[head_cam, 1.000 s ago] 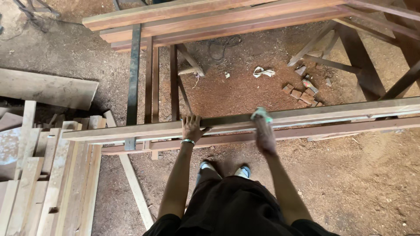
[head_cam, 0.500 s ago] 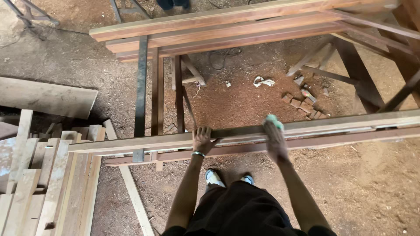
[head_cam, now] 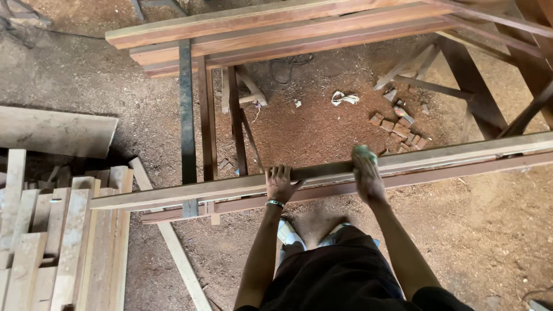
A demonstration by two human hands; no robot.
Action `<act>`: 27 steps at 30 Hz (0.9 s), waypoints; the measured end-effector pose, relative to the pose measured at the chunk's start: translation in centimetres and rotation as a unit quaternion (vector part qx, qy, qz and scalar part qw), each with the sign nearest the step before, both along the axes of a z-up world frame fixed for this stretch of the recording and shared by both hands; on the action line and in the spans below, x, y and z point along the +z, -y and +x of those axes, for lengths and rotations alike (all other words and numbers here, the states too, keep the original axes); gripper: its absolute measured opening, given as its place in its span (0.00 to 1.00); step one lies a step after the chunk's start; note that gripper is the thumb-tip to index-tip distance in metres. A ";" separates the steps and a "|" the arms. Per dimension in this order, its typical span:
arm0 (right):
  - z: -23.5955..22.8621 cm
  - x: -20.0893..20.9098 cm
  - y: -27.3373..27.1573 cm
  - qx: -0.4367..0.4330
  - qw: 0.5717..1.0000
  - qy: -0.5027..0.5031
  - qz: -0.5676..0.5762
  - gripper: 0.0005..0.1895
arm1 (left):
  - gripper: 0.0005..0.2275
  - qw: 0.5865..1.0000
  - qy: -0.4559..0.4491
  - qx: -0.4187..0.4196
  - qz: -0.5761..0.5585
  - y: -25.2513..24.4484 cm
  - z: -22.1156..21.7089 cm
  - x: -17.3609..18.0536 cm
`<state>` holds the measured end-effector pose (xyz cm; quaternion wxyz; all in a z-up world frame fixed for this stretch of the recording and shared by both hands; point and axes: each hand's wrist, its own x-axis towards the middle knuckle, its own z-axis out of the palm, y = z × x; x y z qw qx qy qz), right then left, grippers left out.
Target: The person sands the surfaces and corners of a large wooden frame structure with a small sanding block, moving it back and forth along the wood members.
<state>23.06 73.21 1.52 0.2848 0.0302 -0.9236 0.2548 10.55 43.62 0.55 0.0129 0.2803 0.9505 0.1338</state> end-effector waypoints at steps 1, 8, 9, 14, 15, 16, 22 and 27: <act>0.7 0.0 -0.9 -0.023 0.994 0.076 0.081 0.26 | 0.33 1.000 0.004 0.000 0.000 0.1 0.1 -0.1; 0.7 0.9 -10.2 -0.246 0.944 0.078 0.205 0.19 | 0.32 0.999 -0.049 -0.004 0.008 0.3 0.5 -0.5; -0.5 0.6 -10.1 -0.272 0.946 0.101 0.144 0.12 | 0.31 0.999 -0.051 -0.005 0.011 0.3 0.4 -0.2; -3.9 -0.3 -5.7 -0.142 0.967 0.206 -0.049 0.21 | 0.33 0.998 0.030 0.015 -0.049 -0.2 0.2 1.0; -2.6 0.2 -5.7 -0.099 0.988 0.117 0.004 0.16 | 0.33 0.997 0.044 0.022 -0.051 -0.5 0.2 1.3; -0.8 0.5 -5.4 -0.053 0.997 0.029 0.057 0.14 | 0.35 0.996 0.059 0.029 -0.058 -0.6 0.2 1.6; 5.1 2.5 -15.0 -0.170 0.954 -0.050 0.242 0.19 | 0.46 0.984 0.079 0.098 -0.123 -4.0 2.1 3.1; 0.3 1.8 -18.6 -0.216 0.957 0.153 -0.120 0.10 | 0.48 0.991 0.059 0.048 -0.111 -13.0 5.3 2.4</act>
